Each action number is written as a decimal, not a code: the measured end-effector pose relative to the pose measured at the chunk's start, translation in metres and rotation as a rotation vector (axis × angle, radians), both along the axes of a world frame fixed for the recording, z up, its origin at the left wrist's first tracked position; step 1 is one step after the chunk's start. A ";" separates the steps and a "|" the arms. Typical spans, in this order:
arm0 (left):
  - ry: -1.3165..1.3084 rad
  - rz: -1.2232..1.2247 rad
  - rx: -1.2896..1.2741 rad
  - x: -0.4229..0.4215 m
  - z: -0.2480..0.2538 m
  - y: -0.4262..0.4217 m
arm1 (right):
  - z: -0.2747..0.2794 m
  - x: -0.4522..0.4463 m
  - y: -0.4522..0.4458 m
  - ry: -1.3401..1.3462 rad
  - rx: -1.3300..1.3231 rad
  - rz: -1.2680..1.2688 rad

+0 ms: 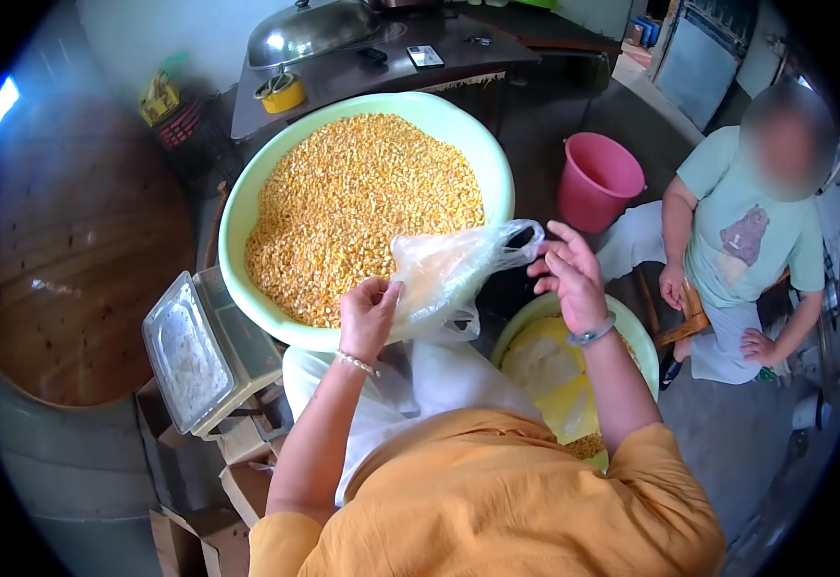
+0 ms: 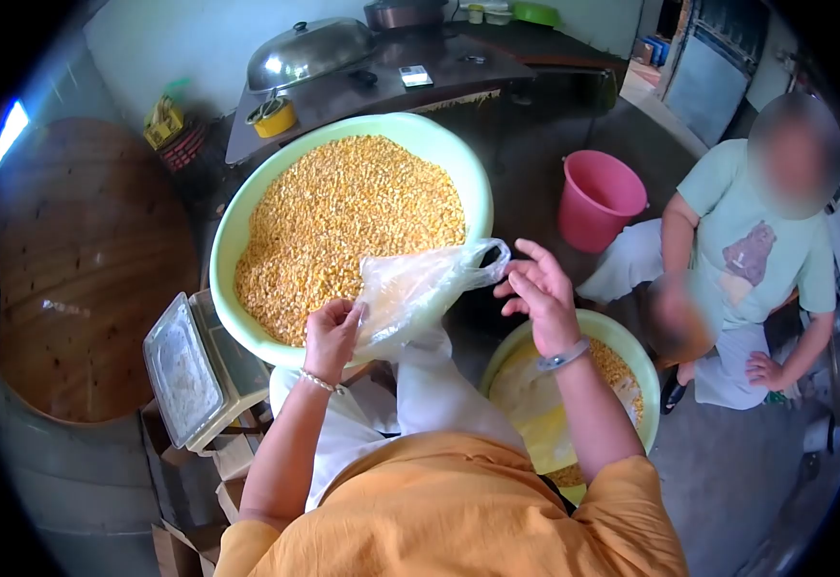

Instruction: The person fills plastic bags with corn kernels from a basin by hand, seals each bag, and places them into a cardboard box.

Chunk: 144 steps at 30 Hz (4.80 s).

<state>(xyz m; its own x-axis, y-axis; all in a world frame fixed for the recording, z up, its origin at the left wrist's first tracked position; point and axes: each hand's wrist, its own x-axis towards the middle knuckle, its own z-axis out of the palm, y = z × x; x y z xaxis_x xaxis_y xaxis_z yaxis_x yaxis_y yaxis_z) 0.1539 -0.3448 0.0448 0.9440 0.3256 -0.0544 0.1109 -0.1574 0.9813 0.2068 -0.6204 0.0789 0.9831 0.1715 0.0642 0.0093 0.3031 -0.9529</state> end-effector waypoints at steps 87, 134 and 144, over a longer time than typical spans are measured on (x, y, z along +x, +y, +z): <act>-0.080 0.293 0.741 0.029 -0.007 0.128 | -0.056 0.052 0.256 -0.817 -1.404 1.078; 0.070 0.249 1.008 0.029 -0.012 0.155 | -0.047 0.062 0.241 -1.370 -0.796 0.719; -0.021 0.334 0.961 0.026 -0.013 0.152 | -0.058 0.039 0.268 -1.471 -1.154 0.710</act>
<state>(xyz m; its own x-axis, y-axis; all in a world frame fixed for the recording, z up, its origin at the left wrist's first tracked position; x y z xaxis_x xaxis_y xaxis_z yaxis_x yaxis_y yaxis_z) 0.1794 -0.1933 0.0318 0.7946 0.4699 0.3845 0.2779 -0.8445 0.4578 0.2457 -0.3521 0.0204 0.0405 0.9781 0.2041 0.9986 -0.0329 -0.0408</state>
